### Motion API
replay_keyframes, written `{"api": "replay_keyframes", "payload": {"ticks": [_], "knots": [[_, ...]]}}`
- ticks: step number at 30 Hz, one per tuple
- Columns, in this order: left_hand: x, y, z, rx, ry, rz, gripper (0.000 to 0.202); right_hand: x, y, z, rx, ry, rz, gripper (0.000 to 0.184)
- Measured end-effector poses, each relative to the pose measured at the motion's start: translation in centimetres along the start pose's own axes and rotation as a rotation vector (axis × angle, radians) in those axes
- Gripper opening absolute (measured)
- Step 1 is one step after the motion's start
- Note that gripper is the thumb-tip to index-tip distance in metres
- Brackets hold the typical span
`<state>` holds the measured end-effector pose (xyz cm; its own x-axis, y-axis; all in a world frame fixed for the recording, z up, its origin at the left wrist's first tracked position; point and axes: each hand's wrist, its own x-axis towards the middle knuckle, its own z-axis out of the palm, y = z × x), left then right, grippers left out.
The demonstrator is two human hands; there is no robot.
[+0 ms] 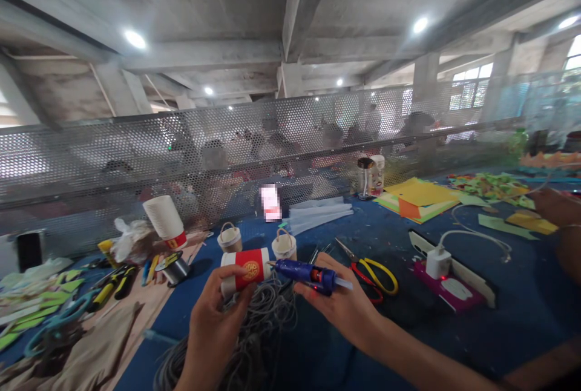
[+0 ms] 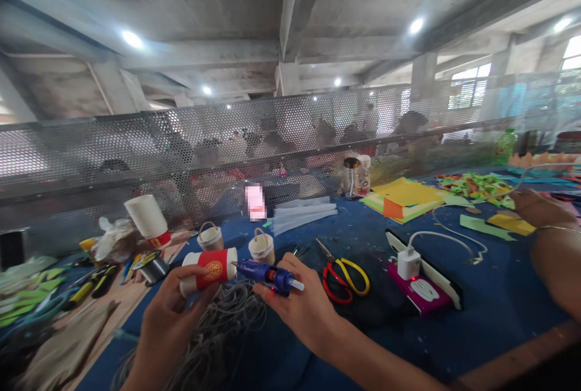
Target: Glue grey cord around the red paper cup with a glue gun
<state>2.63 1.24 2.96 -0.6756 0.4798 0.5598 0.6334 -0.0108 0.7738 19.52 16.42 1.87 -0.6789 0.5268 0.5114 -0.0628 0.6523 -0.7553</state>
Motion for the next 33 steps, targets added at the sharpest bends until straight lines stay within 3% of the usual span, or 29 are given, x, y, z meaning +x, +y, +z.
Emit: {"api": "replay_keyframes", "payload": {"ticks": [33], "knots": [[-0.36,-0.33,0.35,-0.057,-0.034,-0.019,0.025,0.19,0.34,-0.30,-0.009,0.025,-0.003,0.031]]}}
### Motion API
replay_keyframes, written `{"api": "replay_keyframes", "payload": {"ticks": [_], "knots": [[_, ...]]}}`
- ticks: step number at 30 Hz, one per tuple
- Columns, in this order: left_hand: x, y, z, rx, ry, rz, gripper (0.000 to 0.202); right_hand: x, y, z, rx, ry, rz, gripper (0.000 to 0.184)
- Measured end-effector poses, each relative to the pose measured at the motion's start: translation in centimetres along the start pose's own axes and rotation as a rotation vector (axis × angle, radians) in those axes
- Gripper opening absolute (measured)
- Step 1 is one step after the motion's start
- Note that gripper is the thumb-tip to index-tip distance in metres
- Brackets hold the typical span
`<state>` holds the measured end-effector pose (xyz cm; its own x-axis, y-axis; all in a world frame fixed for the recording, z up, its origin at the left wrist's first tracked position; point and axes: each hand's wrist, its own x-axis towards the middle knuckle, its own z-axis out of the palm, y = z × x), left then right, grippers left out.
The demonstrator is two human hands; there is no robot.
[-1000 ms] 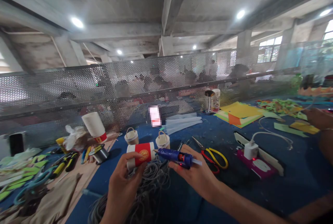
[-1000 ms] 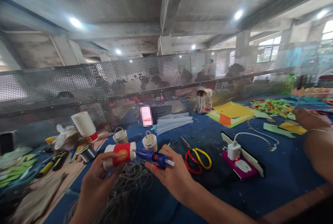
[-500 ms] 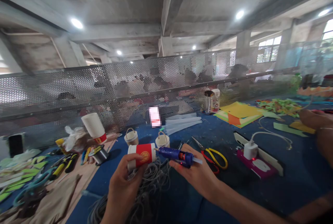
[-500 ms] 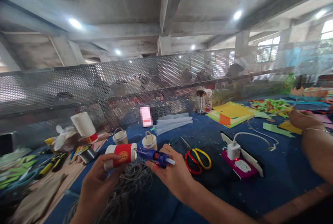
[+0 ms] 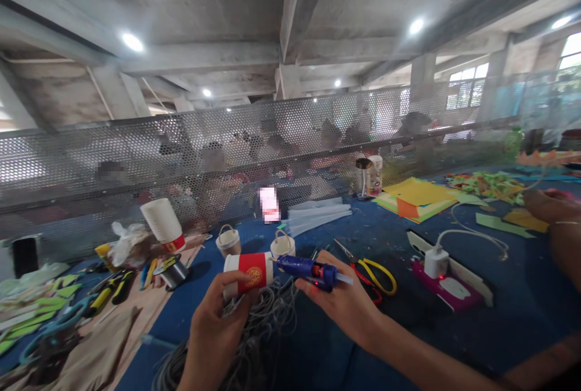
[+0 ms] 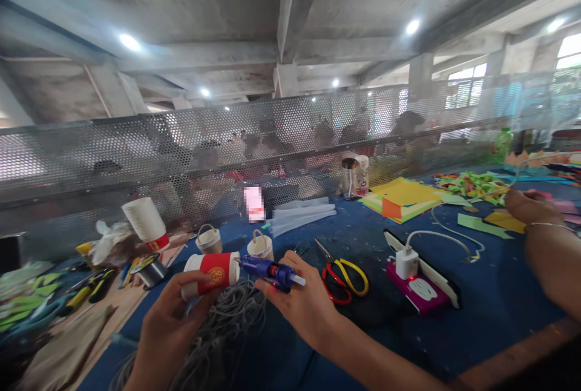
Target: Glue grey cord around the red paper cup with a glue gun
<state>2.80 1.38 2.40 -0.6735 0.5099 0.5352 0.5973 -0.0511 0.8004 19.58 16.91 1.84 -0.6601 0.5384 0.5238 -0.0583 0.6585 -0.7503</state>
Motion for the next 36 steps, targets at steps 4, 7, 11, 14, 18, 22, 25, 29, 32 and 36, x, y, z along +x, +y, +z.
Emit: {"api": "replay_keyframes", "payload": {"ticks": [4,7,11,14,18,22,25,29,32,36], "knots": [[-0.1,-0.1,-0.1,0.011,0.004,0.034,0.024,0.0,0.1,0.0,-0.002,0.003,-0.001,0.031],[-0.1,-0.4,-0.2,0.023,-0.015,0.056,0.023,0.1,0.2,0.1,0.008,0.007,-0.002,0.030],[-0.2,-0.8,-0.3,0.072,-0.026,0.059,0.023,0.1,0.2,0.1,0.054,0.012,0.048,0.030],[-0.3,-0.6,-0.3,0.113,-0.022,0.084,0.022,0.4,0.0,0.1,0.138,0.033,0.111,0.029],[-0.2,-0.3,0.0,0.063,-0.013,0.020,0.027,0.8,-0.4,0.0,0.270,0.079,0.148,0.024],[0.1,-0.3,0.2,-0.056,-0.015,-0.048,0.033,1.0,0.1,-0.2,0.272,0.079,0.213,0.024],[0.2,-0.5,0.3,-0.050,-0.039,-0.063,0.034,1.3,0.8,-0.6,0.247,0.112,0.189,0.025],[0.3,-0.6,0.3,-0.020,-0.055,-0.067,0.033,2.0,2.2,-1.4,0.104,0.128,0.078,0.021],[0.3,-0.5,0.3,0.030,-0.053,-0.041,0.031,2.3,3.5,-2.1,-0.220,0.078,0.106,0.022],[0.4,-0.4,0.3,0.058,-0.053,-0.021,0.030,2.1,5.7,-2.6,-0.434,0.025,0.138,0.041]]}}
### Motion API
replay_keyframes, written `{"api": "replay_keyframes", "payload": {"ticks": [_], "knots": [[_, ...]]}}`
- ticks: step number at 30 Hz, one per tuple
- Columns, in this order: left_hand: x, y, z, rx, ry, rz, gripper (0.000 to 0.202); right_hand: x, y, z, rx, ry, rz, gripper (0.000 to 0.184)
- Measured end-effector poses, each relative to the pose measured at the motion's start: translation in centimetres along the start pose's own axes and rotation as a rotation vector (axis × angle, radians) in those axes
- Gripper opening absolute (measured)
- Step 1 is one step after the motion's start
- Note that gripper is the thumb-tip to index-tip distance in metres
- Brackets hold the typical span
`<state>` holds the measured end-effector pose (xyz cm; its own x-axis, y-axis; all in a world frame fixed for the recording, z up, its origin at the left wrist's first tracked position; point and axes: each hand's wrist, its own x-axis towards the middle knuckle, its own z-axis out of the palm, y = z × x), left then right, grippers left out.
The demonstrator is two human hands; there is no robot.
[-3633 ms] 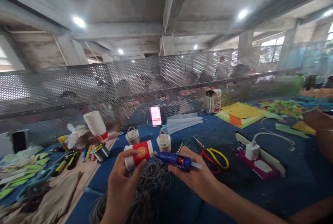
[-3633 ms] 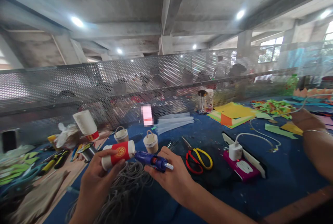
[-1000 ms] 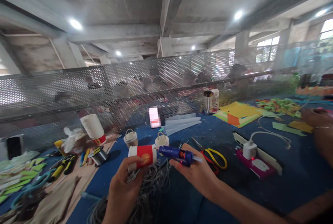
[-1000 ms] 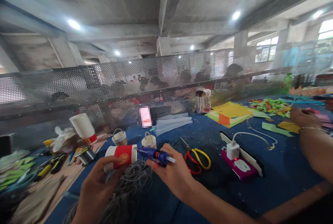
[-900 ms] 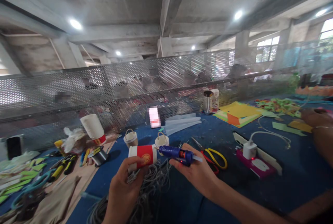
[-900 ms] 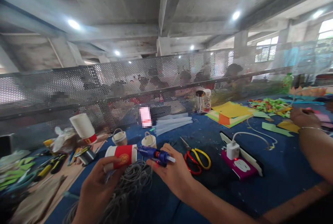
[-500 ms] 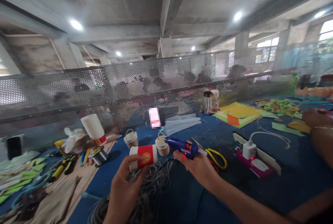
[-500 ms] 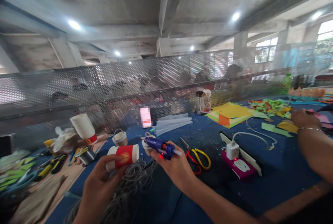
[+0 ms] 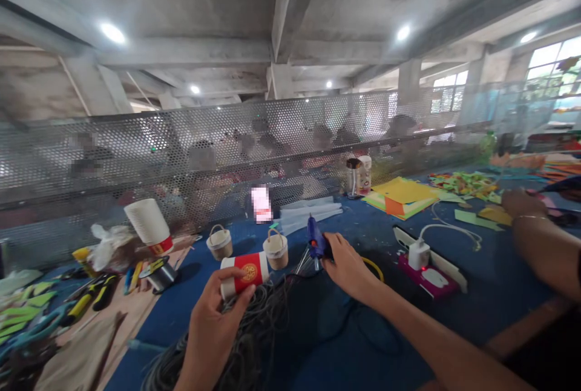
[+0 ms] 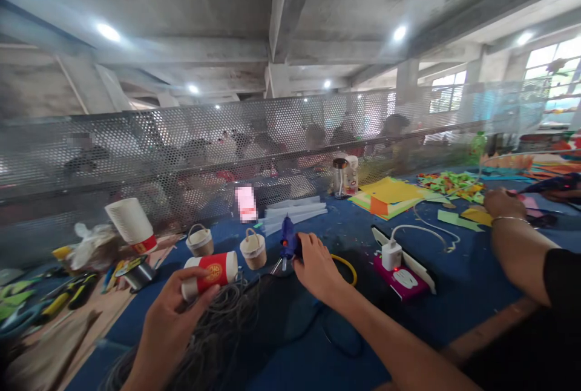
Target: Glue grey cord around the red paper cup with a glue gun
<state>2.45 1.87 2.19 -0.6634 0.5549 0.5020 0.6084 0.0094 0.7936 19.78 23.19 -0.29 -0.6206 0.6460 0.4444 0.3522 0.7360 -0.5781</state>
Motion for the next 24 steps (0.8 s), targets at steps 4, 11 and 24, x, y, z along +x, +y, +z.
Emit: {"api": "replay_keyframes", "payload": {"ticks": [4,11,24], "knots": [[0.0,-0.1,0.1,0.018,0.021,-0.012,0.031,0.0,1.7,1.0,-0.158,-0.080,0.014,0.045],[0.0,0.2,0.2,-0.067,-0.015,-0.079,0.033,0.0,2.5,2.1,-0.332,-0.146,0.060,0.044],[-0.7,0.9,0.3,-0.127,-0.047,-0.151,0.040,-1.5,-3.3,0.4,0.372,-0.164,-0.098,0.024]]}}
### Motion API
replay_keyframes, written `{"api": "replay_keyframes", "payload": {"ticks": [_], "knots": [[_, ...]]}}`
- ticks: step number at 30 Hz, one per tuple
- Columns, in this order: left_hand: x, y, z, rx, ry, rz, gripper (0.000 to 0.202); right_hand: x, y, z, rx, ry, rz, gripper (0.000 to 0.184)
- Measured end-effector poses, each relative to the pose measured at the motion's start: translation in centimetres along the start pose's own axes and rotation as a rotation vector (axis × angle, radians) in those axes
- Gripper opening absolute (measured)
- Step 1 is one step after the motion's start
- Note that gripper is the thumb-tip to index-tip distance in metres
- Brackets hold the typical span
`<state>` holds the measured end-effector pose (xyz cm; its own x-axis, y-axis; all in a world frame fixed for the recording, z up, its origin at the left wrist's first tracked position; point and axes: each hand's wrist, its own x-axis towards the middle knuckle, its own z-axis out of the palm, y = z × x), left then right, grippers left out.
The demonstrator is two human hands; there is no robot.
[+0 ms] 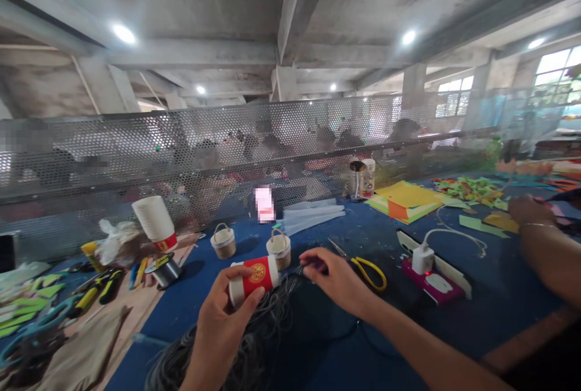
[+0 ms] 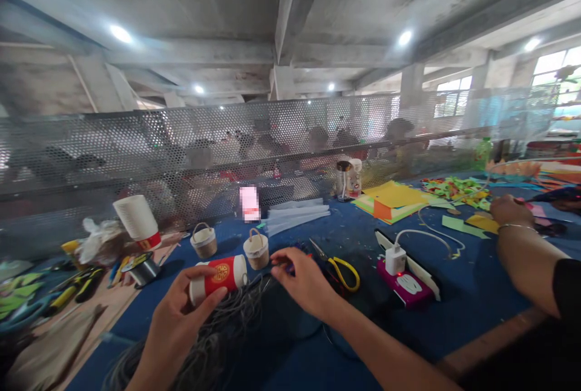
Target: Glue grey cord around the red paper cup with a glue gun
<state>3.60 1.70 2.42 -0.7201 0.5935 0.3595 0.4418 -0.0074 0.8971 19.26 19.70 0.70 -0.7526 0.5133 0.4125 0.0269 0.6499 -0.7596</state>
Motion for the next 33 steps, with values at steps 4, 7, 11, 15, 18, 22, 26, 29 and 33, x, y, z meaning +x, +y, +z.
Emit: {"api": "replay_keyframes", "payload": {"ticks": [4,7,11,15,18,22,26,29,33], "knots": [[-0.4,0.5,0.0,-0.038,0.014,0.027,0.041,-0.6,-1.9,2.4,0.524,-0.241,0.046,0.042],[-0.6,0.8,0.1,-0.023,0.051,0.056,0.041,-0.7,-2.2,3.4,0.679,-0.247,0.166,0.046],[-0.7,0.7,0.1,0.037,0.096,0.107,0.041,-0.6,-2.2,3.4,0.777,-0.199,0.255,0.026],[-0.7,0.5,0.1,0.084,0.121,0.127,0.041,-0.8,-2.5,2.7,0.551,-0.093,0.156,0.019],[-0.6,0.5,0.2,0.109,0.112,0.123,0.041,-1.2,-2.8,1.9,0.267,0.060,-0.075,0.014],[-0.6,0.3,0.2,0.111,0.070,0.089,0.040,-1.5,-2.8,1.1,0.006,0.122,-0.288,0.017],[-0.7,0.1,0.4,0.180,0.013,0.117,0.032,-1.5,-2.8,0.7,-0.075,0.121,-0.379,0.019],[-1.0,0.2,0.5,0.168,-0.046,0.114,0.028,-1.6,-3.1,0.5,-0.067,0.111,-0.399,0.019],[-1.3,0.5,0.8,0.150,-0.108,0.076,0.024,-1.6,-3.5,0.4,-0.002,0.107,-0.373,0.017]]}}
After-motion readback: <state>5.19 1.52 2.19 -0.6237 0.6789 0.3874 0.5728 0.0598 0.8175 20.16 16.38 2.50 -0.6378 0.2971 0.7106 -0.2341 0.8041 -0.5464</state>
